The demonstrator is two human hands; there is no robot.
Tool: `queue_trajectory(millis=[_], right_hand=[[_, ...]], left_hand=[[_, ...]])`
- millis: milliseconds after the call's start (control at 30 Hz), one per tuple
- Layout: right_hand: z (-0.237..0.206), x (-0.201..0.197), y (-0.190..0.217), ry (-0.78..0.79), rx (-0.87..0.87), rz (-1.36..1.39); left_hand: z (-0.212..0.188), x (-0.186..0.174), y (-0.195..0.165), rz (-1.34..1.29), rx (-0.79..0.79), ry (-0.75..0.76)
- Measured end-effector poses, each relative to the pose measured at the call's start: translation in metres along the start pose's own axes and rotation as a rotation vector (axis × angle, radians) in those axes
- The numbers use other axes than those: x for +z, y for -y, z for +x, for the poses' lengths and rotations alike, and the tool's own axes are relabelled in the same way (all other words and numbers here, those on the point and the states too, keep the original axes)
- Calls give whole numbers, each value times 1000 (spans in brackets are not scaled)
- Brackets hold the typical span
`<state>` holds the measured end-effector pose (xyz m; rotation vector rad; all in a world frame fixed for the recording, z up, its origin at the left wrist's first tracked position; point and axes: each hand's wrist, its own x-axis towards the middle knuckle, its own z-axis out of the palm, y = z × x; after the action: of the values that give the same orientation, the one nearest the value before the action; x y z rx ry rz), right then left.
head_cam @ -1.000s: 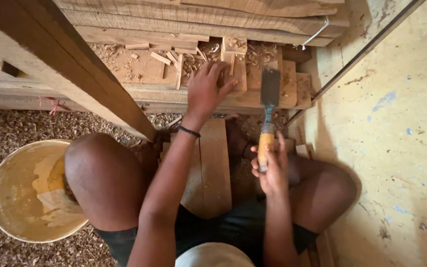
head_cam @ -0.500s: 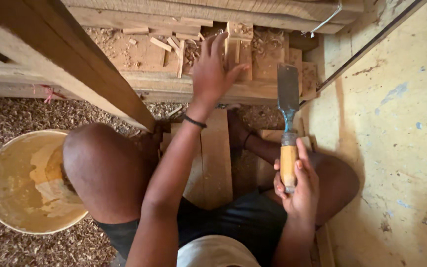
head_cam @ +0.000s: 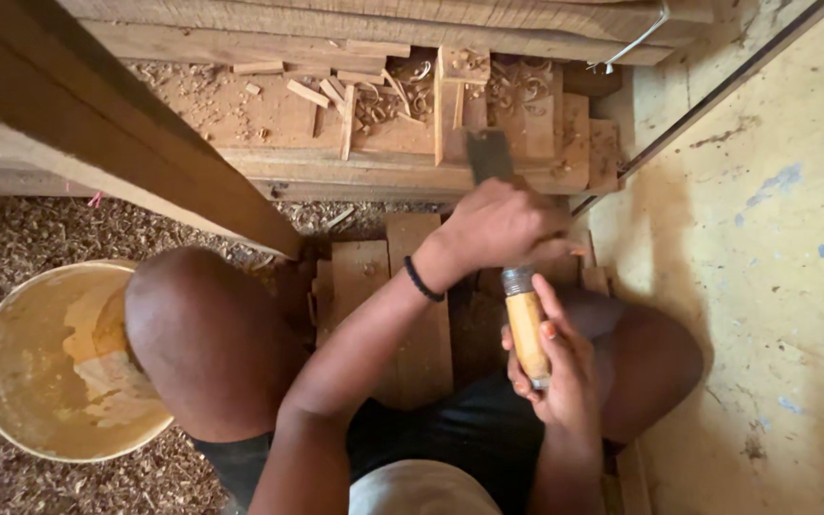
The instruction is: The person works on wood with a chisel, scraping small wood pieces and adjusting segments manually while surrounded by wood shavings.
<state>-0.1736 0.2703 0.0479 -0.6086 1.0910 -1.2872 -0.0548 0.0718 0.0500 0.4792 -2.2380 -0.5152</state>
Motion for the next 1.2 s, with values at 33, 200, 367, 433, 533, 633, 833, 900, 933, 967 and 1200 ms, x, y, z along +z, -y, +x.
queue_trajectory(millis=[33,200,367,433,533,633,833,900,933,967,1200], right_hand=[[1,1,0,-2,-1,-19],[8,6,1,4,43,-31],[14,10,2,-3,69,-105],[13,11,2,-8,75,-141],[13,13,0,-18,99,-147],[14,16,0,-4,78,-182],[19,26,2,-36,108,-180],[21,30,-1,-20,85,-171],[22,31,-2,-11,75,-169],[23,31,-3,-23,85,-181],[41,36,-8,-43,92,-163]], left_hand=[[0,0,1,47,-5,-15],[-3,-4,6,31,-79,63],[-4,-6,12,-36,-102,-39],[-6,-4,12,-49,-170,-19],[-8,-1,15,-44,-176,-46],[-8,1,19,-33,-179,-15],[-5,1,27,36,-201,1],[-6,1,31,10,-205,8],[-6,2,32,-3,-209,8],[-7,3,34,-2,-205,2],[2,9,54,42,-266,73]])
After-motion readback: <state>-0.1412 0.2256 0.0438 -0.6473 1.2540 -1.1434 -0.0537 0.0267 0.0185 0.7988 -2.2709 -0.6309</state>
